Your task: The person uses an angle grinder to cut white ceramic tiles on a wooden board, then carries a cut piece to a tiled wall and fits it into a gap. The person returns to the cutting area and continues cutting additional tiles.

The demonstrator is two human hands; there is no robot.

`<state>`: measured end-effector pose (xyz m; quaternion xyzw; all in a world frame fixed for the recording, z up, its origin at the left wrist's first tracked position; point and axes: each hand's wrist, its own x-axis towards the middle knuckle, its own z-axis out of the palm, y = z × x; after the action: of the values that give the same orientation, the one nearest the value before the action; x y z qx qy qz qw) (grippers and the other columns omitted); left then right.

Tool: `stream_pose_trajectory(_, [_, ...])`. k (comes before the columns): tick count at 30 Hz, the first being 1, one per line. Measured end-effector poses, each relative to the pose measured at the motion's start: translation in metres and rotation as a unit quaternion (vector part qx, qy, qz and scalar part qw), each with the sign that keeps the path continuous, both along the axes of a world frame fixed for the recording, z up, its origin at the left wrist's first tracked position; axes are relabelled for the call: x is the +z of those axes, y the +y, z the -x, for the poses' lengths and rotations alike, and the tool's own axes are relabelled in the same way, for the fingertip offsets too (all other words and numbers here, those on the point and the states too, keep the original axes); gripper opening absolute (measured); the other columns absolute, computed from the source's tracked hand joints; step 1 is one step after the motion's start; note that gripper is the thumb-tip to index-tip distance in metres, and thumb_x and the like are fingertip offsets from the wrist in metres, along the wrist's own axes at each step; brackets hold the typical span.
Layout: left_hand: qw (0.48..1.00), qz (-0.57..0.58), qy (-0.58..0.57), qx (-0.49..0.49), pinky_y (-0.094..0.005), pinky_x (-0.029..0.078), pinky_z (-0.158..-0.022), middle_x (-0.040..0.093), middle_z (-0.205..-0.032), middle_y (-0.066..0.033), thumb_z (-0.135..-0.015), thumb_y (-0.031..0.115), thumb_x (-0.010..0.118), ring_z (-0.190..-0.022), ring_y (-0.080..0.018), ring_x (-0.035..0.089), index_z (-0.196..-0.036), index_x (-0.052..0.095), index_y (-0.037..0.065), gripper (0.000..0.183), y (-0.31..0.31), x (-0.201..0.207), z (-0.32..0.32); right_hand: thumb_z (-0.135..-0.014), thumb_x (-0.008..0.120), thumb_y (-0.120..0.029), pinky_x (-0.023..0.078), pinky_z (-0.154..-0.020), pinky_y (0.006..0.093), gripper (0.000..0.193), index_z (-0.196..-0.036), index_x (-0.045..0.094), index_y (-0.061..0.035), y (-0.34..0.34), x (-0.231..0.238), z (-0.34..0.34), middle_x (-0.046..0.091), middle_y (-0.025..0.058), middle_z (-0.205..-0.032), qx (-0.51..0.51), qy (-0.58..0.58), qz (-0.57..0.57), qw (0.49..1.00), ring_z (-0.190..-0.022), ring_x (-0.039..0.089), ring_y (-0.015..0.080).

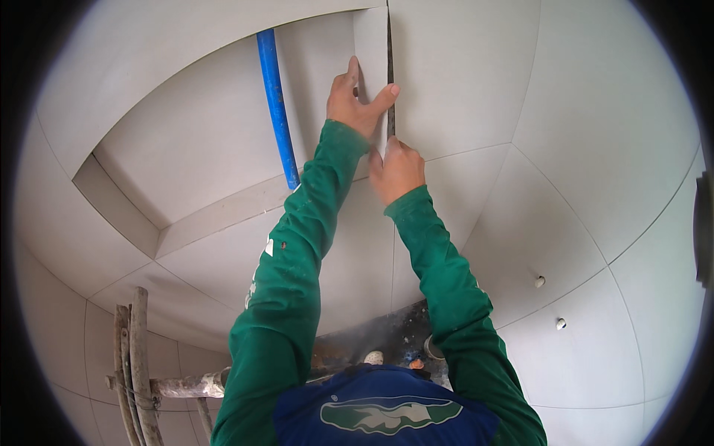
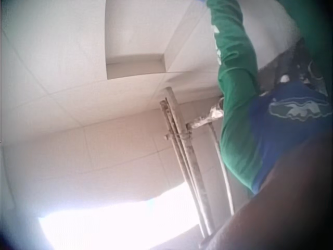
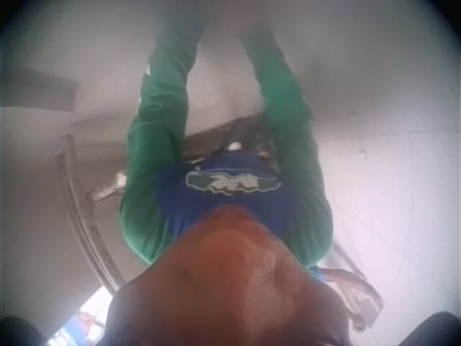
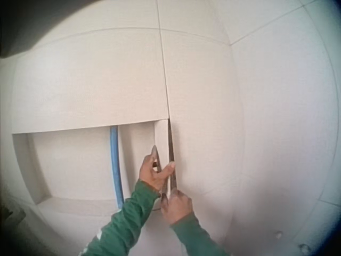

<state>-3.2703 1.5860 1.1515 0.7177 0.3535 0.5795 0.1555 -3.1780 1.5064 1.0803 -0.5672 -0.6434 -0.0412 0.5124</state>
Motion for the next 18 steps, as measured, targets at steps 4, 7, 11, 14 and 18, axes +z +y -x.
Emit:
stream_pose_trajectory(4, [1.0,-0.02,-0.015,0.019,-0.0372,0.054,-0.091,0.058,-0.133,-0.022,-0.079,0.051,0.084,-0.113,-0.0306,0.064,-0.152,0.041,-0.007,0.102,0.008,0.001,-0.003,-0.094,0.064,-0.019,0.051,-0.074,0.0558,0.024,-0.086,0.058,0.0024,-0.002,0.006,0.002,0.068,0.0257,-0.085,0.014,0.011,0.013,1.0,-0.081,0.065,0.0482])
stream_pose_trajectory(7, [0.999,-0.035,-0.011,0.021,-0.0379,0.054,-0.092,0.058,-0.133,-0.022,-0.079,0.053,0.084,-0.113,-0.0312,0.063,-0.152,0.041,-0.007,0.104,0.017,-0.001,-0.006,-0.094,0.064,-0.019,0.051,-0.075,0.0561,0.024,-0.086,0.058,0.0023,0.011,0.0,0.002,0.068,0.0255,-0.084,0.007,0.029,0.003,1.0,-0.081,0.065,0.0485])
stream_pose_trajectory(11, [0.999,-0.038,-0.012,0.029,-0.0385,0.052,-0.095,0.058,-0.133,-0.0221,-0.078,0.054,0.084,-0.116,-0.0316,0.062,-0.152,0.041,-0.008,0.105,0.026,-0.001,-0.005,-0.089,0.064,-0.018,0.051,-0.076,0.0567,0.022,-0.087,0.06,0.0031,0.022,0.003,0.005,0.068,0.0281,-0.079,-0.02,0.034,0.022,0.999,-0.079,0.066,0.0502])
stream_pose_trajectory(14, [0.999,-0.036,-0.002,0.029,-0.0383,0.051,-0.097,0.058,-0.132,-0.0219,-0.078,0.056,0.083,-0.117,-0.0313,0.061,-0.152,0.04,-0.008,0.107,0.027,0.001,-0.008,-0.089,0.063,-0.023,0.052,-0.077,0.0563,0.026,-0.087,0.061,0.0029,0.025,0.009,0.004,0.068,0.0274,-0.078,-0.058,0.023,0.073,0.995,-0.078,0.066,0.0494])
stream_pose_trajectory(18, [0.997,-0.05,0.031,0.047,-0.0381,0.051,-0.097,0.058,-0.132,-0.0225,-0.077,0.06,0.082,-0.116,-0.0315,0.061,-0.151,0.041,-0.008,0.108,0.035,0.003,-0.001,-0.097,0.06,-0.026,0.054,-0.074,0.0539,0.027,-0.086,0.062,-0.0011,0.021,0.015,0.006,0.07,0.0214,-0.079,-0.058,-0.026,0.093,0.994,-0.078,0.069,0.044])
